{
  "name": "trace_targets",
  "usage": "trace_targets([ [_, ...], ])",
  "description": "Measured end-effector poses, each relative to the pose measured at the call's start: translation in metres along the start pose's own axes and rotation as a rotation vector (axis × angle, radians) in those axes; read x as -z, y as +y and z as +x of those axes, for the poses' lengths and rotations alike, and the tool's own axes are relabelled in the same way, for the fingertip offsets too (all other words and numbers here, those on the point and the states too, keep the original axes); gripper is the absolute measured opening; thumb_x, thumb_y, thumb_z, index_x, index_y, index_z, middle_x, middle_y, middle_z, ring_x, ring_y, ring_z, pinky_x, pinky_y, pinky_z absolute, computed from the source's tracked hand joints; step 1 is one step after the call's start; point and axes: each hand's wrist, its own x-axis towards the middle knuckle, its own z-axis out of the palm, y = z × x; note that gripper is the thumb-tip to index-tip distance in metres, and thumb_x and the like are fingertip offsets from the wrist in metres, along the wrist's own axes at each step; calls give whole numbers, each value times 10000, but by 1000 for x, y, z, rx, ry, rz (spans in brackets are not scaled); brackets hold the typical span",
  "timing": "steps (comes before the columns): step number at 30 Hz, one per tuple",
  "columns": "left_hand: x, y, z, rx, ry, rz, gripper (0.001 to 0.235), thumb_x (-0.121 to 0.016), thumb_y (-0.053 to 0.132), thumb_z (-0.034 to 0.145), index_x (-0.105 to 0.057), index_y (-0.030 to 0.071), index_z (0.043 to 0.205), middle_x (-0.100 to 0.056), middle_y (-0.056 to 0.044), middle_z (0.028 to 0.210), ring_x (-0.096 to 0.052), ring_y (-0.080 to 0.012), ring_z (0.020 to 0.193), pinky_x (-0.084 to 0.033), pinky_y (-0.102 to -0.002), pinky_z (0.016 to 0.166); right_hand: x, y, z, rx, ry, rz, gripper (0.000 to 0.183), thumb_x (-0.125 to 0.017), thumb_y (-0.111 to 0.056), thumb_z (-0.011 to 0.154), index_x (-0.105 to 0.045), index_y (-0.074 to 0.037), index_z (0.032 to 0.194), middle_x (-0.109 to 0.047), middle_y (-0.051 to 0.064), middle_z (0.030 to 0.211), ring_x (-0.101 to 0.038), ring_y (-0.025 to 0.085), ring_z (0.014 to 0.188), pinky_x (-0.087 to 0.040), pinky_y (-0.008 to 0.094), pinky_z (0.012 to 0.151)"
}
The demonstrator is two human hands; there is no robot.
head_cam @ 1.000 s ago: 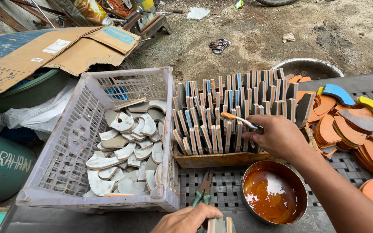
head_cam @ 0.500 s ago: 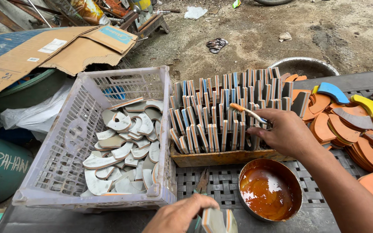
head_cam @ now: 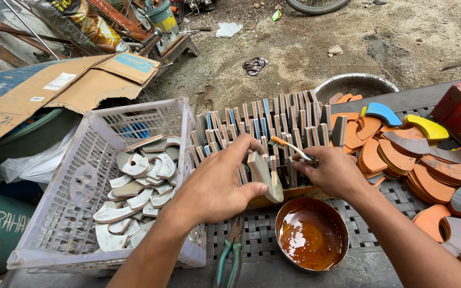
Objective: The person repeatedly picks up curved wooden pieces from a white crate, applies a brownish liquid to their edges using a brush, and places them upright in a cardboard box to dry. The process is repeated for multiple pieces throughout the clip.
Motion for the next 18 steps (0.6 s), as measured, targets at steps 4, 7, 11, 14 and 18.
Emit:
trace_targets([
  [4,-14,-7,26,-74,-34,79,589,-808,243,780,-500,119,1266,-704,-196,1091,-689,-386,1045,-502,-499,895,10,16,2,-20,23,170,291,-755,-324,888,-787,-143,1113,-807,115,837,-747,225,735,-587,405,689],
  [7,-25,-19,46,-252,-7,120,571,-826,221,785,-504,83,1236,-684,-229,1160,-622,-428,1162,-479,-523,949,27,31,-2,6,145,182,300,-752,-309,883,-803,-130,1118,-798,98,835,-734,171,739,-571,369,701],
  [11,-35,-32,79,-202,-78,205,588,-814,236,803,-488,83,1267,-668,-240,1194,-609,-427,1193,-475,-525,981,43,47,-15,-33,141,216,296,-733,-305,902,-794,-114,1120,-802,97,813,-709,151,707,-552,346,655],
  [14,-40,-35,105,-80,-179,265,643,-822,273,800,-474,72,1302,-652,-226,1262,-613,-389,1226,-483,-497,1016,51,51,-24,-47,168,193,304,-731,-301,902,-799,-111,1129,-796,101,799,-664,173,647,-537,345,613],
  [18,-51,-38,131,-20,-271,382,737,-869,308,771,-480,68,1349,-600,-209,1368,-576,-341,1297,-467,-456,1081,59,54,-34,-129,166,130,319,-734,-334,908,-800,-123,1138,-753,137,737,-631,196,582,-518,367,568],
])
